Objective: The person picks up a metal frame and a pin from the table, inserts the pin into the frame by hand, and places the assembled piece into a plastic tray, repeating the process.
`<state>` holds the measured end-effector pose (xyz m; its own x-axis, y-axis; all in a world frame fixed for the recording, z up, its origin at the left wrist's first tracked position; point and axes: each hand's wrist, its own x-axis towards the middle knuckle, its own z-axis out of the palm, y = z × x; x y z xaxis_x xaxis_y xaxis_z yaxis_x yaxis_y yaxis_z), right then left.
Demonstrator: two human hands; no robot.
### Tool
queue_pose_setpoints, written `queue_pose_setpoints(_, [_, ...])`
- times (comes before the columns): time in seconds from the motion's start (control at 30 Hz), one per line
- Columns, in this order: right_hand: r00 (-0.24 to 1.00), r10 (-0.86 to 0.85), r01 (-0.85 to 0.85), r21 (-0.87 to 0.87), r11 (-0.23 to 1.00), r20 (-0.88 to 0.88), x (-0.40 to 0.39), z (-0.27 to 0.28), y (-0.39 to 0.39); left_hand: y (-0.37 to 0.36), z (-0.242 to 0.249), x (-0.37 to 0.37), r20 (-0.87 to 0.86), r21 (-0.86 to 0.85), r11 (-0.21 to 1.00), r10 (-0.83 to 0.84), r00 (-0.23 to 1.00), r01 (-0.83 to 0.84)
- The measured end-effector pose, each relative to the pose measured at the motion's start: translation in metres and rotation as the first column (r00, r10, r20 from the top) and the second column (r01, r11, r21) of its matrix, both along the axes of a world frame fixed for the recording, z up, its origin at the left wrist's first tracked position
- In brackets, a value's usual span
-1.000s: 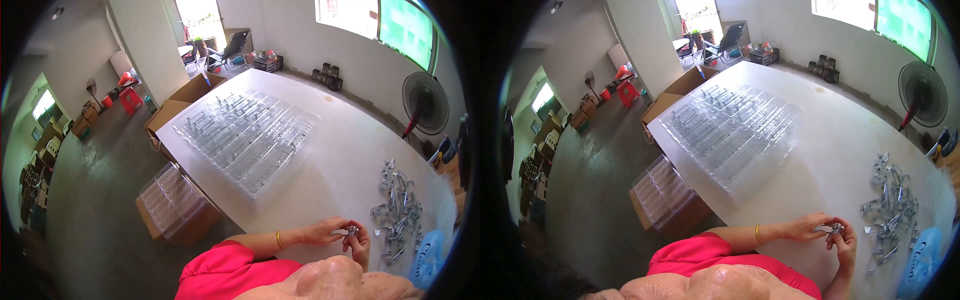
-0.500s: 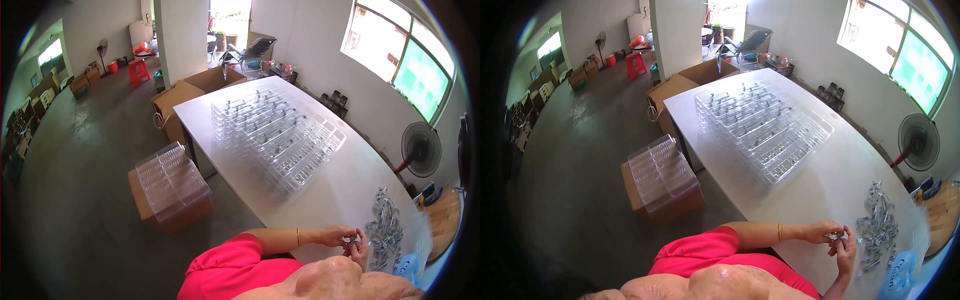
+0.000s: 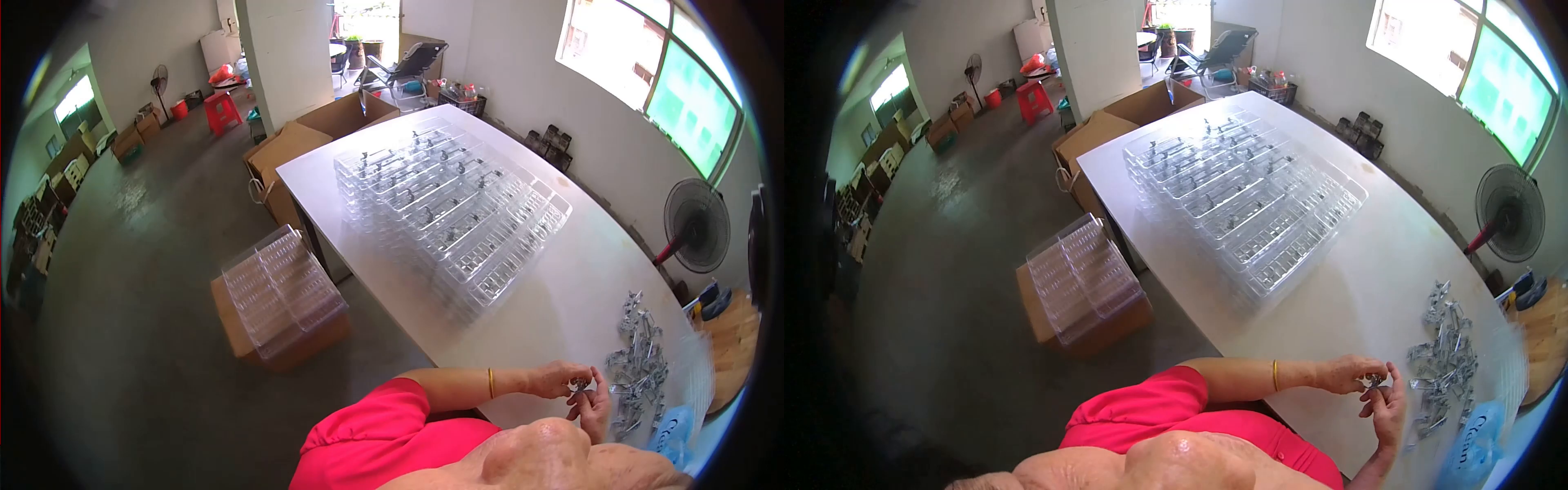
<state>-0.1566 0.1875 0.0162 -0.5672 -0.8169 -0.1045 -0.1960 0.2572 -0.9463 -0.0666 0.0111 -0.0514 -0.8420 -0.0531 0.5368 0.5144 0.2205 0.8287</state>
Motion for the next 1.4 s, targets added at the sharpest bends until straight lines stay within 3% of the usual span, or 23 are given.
queue_pose_setpoints(0.27, [0.999,0.02,-0.021,0.032,0.999,0.033,0.0,0.004,0.0,0.002,0.003,0.002,0.091,-0.065,0.997,0.04,0.995,-0.034])
queue_pose_setpoints(0.47, [0.996,0.065,-0.07,0.069,0.995,0.066,-0.01,0.007,0.005,0.006,0.004,0.005,0.149,-0.008,0.996,0.087,0.985,-0.087])
queue_pose_setpoints(0.83, [0.988,0.128,-0.139,0.15,0.979,0.083,-0.018,0.016,0.005,0.009,-0.007,0.003,0.086,-0.078,0.97,0.236,0.968,-0.23])
queue_pose_setpoints(0.9, [0.972,0.175,-0.143,0.199,0.969,-0.158,-0.023,0.002,0.009,0.007,-0.004,0.003,0.134,-0.006,0.97,0.24,0.961,-0.242])
queue_pose_setpoints(0.93, [0.971,0.177,-0.143,0.197,0.97,-0.163,-0.022,0.0,0.01,0.004,-0.001,0.003,0.181,0.065,0.964,0.242,0.953,-0.257])
queue_pose_setpoints(0.97, [0.992,0.086,-0.068,0.188,0.98,-0.091,-0.021,0.0,0.01,0.001,0.001,0.003,0.176,0.064,0.963,0.246,0.953,-0.26])
queue_pose_setpoints(1.0, [1.0,-0.005,0.008,0.185,0.983,-0.019,-0.019,-0.001,0.01,-0.002,0.004,0.004,0.194,0.167,0.959,0.195,0.961,-0.228])
queue_pose_setpoints(1.13, [0.987,-0.088,0.083,0.043,0.996,0.132,-0.031,-0.034,0.014,-0.005,0.015,0.005,0.178,0.433,0.898,0.002,0.984,-0.081])
queue_pose_setpoints(1.2, [0.948,-0.238,0.272,-0.149,0.951,0.212,-0.027,-0.037,0.01,-0.003,0.017,0.007,0.161,0.42,0.907,-0.03,0.986,-0.041])
queue_pose_setpoints(1.4, [0.913,-0.239,0.323,-0.228,0.918,0.331,-0.007,-0.033,0.005,0.004,0.024,0.012,0.172,0.405,0.912,-0.148,0.974,0.067])
